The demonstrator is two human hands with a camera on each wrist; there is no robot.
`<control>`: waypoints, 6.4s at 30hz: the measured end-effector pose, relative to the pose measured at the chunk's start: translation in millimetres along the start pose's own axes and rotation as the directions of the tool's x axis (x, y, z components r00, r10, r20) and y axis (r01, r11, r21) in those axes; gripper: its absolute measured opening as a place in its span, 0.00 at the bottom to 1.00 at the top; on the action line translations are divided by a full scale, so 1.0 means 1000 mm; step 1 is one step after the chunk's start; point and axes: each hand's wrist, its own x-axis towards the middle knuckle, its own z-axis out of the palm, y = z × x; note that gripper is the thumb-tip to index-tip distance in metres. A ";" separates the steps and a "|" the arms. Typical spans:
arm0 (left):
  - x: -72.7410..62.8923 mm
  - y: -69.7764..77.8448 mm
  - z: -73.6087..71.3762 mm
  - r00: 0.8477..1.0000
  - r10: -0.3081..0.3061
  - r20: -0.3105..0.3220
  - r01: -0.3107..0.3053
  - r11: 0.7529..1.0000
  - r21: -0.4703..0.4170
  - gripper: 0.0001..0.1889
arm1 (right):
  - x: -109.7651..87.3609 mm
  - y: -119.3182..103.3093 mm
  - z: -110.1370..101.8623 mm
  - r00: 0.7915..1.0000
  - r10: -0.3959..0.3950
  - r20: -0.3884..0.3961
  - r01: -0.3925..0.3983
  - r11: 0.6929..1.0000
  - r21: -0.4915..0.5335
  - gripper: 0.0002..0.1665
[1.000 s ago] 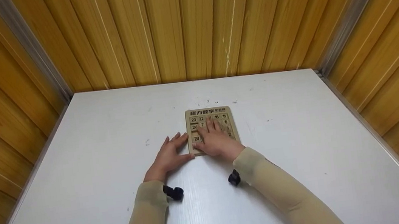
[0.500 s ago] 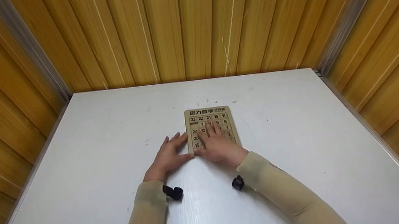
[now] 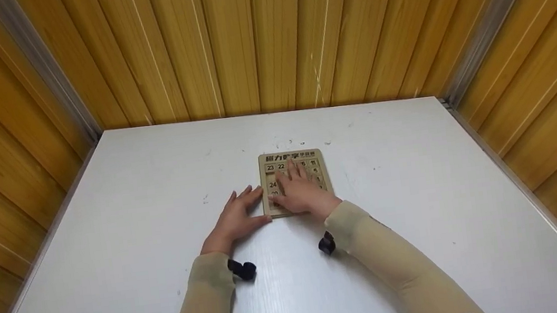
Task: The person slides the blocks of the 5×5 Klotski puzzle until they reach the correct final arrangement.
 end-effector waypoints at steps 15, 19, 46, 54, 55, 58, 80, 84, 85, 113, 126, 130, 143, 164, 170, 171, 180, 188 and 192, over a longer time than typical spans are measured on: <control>0.000 0.002 0.003 0.999 -0.051 0.006 0.051 0.999 -0.011 0.43 | 0.022 0.002 0.000 0.999 0.030 0.010 -0.030 0.999 -0.037 0.47; 0.000 0.001 0.003 0.998 -0.059 0.006 0.059 0.998 -0.015 0.43 | 0.020 0.001 0.001 1.000 0.025 0.006 -0.025 0.999 -0.044 0.48; -0.001 0.001 0.000 0.999 -0.043 0.003 0.043 0.999 -0.017 0.43 | 0.010 0.007 0.004 0.999 0.042 -0.017 -0.042 0.999 0.004 0.50; -0.001 0.002 0.001 0.999 -0.039 -0.003 0.039 0.999 -0.011 0.43 | 0.019 0.017 0.003 0.995 0.088 -0.047 -0.088 0.996 -0.001 0.50; -0.001 0.002 0.001 0.999 -0.036 -0.003 0.036 0.999 -0.011 0.43 | 0.019 0.017 0.003 0.995 0.091 -0.047 -0.091 0.996 -0.007 0.50; 0.000 0.001 0.001 1.000 -0.029 -0.002 0.029 1.000 -0.011 0.43 | 0.021 0.016 0.003 0.994 0.096 -0.045 -0.097 0.995 -0.024 0.49; 0.001 -0.001 0.002 1.000 -0.001 -0.004 0.001 1.000 0.000 0.43 | 0.027 -0.002 0.008 0.997 0.069 -0.021 -0.069 0.998 0.013 0.50; 0.000 -0.001 0.002 1.000 -0.012 -0.005 0.012 1.000 -0.003 0.43 | 0.027 0.002 0.007 0.999 0.050 -0.010 -0.050 0.998 0.034 0.51; 0.000 -0.001 0.002 1.000 -0.015 -0.004 0.015 1.000 -0.004 0.43 | 0.027 0.004 0.007 0.999 0.047 -0.009 -0.046 0.998 0.039 0.51; 0.000 0.000 0.002 1.000 -0.007 -0.008 0.007 1.000 -0.017 0.43 | 0.018 0.023 0.001 0.989 0.147 -0.015 -0.146 0.988 0.057 0.50; -0.001 0.001 0.003 0.998 -0.064 -0.003 0.063 0.998 -0.027 0.44 | 0.020 0.019 0.004 0.994 0.111 -0.002 -0.111 0.992 0.060 0.49; -0.001 0.001 0.003 0.997 -0.080 0.005 0.080 0.996 -0.024 0.44 | 0.015 0.026 0.003 0.992 0.122 0.008 -0.122 0.988 0.092 0.50; 0.000 0.000 0.004 0.999 -0.054 -0.007 0.054 0.998 -0.029 0.43 | 0.006 0.031 0.001 0.994 0.113 -0.011 -0.112 0.993 0.049 0.51; 0.001 -0.002 0.003 1.000 0.001 -0.019 -0.002 1.000 -0.013 0.42 | 0.013 0.014 0.008 0.997 0.075 0.001 -0.075 0.997 -0.008 0.51; 0.000 -0.001 0.003 1.000 -0.007 -0.018 0.007 1.000 -0.009 0.42 | 0.011 0.017 0.008 0.998 0.070 -0.008 -0.070 0.998 0.008 0.52; 0.000 -0.001 0.003 1.000 -0.007 -0.017 0.007 1.000 -0.010 0.42 | 0.010 0.018 0.008 0.997 0.072 -0.009 -0.072 0.997 0.012 0.52; 0.000 0.000 0.002 1.000 -0.009 -0.019 0.009 1.000 -0.024 0.42 | 0.000 0.038 -0.001 0.993 0.119 -0.012 -0.118 0.989 0.088 0.53; -0.001 -0.001 0.002 0.999 -0.053 -0.010 0.053 0.998 -0.027 0.44 | -0.002 0.048 -0.004 0.987 0.163 0.013 -0.163 0.982 0.098 0.52; -0.002 0.000 0.003 0.998 -0.059 -0.010 0.059 0.998 -0.026 0.44 | -0.001 0.048 -0.003 0.988 0.157 0.015 -0.158 0.983 0.097 0.52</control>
